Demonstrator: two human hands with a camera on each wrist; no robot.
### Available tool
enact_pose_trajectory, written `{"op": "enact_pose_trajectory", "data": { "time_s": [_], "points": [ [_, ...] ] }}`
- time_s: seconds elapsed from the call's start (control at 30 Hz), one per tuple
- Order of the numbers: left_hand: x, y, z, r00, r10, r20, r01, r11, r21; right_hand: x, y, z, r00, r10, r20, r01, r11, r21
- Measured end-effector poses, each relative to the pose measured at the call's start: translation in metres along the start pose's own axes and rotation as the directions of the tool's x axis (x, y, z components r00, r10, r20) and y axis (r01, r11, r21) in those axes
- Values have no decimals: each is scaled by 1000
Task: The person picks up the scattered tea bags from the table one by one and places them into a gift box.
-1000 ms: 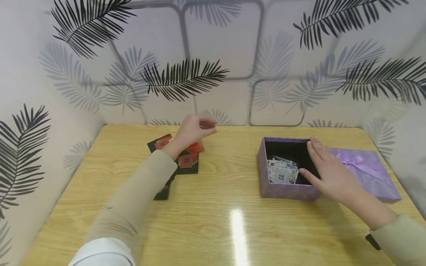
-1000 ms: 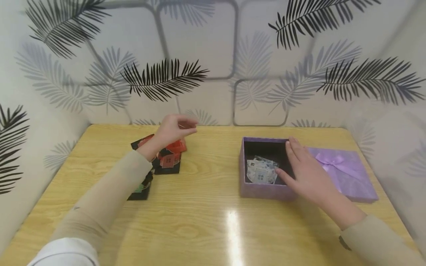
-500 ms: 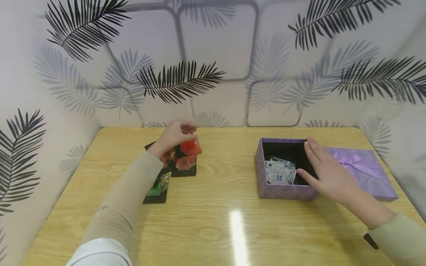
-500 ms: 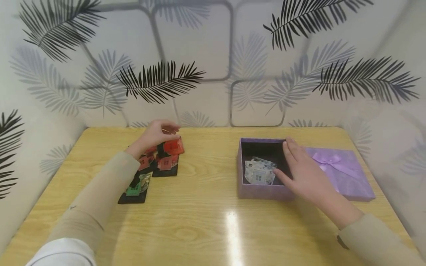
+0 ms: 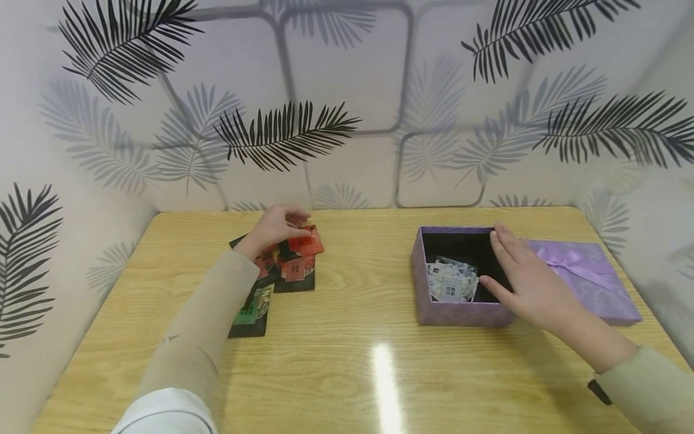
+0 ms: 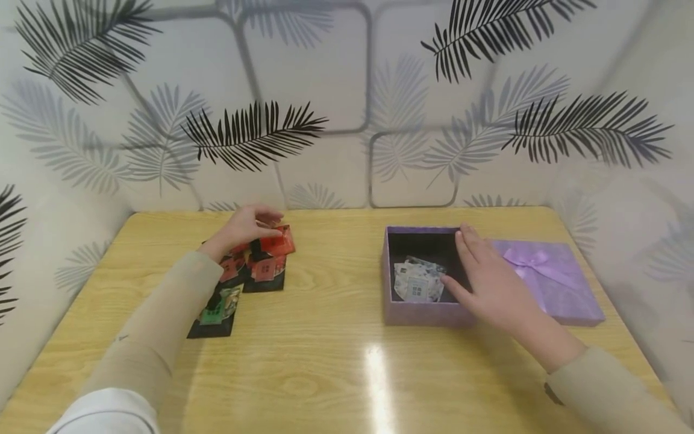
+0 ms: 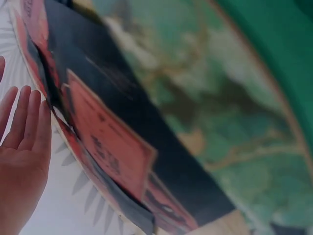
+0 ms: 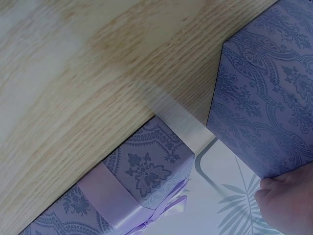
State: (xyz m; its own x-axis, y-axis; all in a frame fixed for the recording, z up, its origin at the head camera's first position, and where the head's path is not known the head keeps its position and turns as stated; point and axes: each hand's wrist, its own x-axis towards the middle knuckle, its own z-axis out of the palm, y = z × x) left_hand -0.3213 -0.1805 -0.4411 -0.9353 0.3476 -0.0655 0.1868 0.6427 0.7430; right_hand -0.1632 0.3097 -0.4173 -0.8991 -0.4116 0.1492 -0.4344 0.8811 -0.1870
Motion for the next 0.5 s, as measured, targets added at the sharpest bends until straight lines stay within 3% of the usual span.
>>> {"op": "enact_pose_trajectory", "data": {
  "time_s": [0.5],
  "points": [
    [0, -16, -1, 994, 38, 98, -47, 995, 93, 1, -2, 0, 1000, 1, -3, -1, 1000, -1]
  ]
}}
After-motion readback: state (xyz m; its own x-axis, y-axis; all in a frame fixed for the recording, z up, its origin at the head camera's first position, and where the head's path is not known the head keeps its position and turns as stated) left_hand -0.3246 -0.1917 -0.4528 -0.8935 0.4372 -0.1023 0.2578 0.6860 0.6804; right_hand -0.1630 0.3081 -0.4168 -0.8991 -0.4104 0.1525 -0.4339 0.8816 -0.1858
